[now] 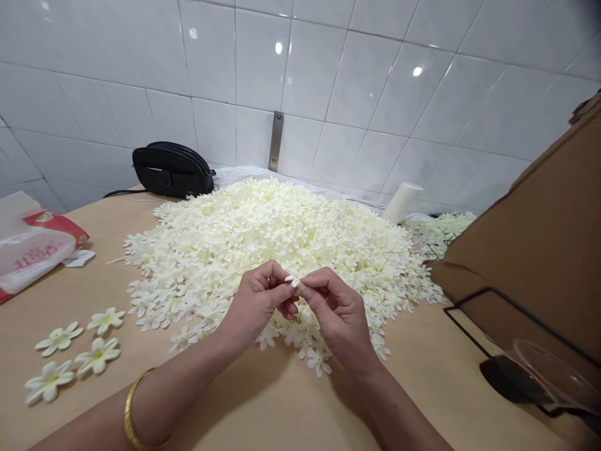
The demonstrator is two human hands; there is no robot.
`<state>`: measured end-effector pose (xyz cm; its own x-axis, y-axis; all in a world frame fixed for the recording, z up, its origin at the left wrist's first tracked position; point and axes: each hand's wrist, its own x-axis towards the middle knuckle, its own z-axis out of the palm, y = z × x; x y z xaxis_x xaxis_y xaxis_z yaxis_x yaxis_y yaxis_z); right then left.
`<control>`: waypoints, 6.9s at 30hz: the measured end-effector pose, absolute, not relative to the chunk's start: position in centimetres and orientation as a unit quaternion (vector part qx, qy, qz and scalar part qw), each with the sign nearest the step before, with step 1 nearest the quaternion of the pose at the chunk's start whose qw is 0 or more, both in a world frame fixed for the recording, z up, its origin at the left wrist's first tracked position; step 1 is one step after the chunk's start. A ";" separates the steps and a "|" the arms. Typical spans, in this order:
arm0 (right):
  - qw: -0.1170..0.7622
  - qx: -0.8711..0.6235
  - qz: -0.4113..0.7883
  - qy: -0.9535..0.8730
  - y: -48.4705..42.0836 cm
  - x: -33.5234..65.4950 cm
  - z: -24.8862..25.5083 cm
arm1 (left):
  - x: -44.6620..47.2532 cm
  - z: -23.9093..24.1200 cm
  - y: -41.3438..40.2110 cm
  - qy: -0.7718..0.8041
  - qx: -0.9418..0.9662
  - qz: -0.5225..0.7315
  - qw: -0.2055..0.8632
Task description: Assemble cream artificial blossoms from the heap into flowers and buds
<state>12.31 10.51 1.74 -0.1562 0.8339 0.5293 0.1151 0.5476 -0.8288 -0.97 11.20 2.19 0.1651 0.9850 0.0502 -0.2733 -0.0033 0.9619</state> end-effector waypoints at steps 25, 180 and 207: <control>0.467 -0.370 0.262 -0.759 10.6 13.0 2.0 | -1.4 1.1 12.1 0.315 0.360 0.480 0.735; 0.541 -0.456 0.173 -0.685 12.7 13.9 0.7 | 1.1 1.3 10.8 0.419 0.663 0.483 0.390; 0.513 -0.468 0.211 -0.688 11.9 13.4 0.8 | -0.2 1.2 10.5 0.386 0.701 0.484 0.353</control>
<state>13.43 11.93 0.78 -0.0348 0.8604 0.5084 0.4265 0.4728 -0.7711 -0.19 10.47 1.15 0.2330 0.8832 0.4071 0.1988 -0.4531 0.8690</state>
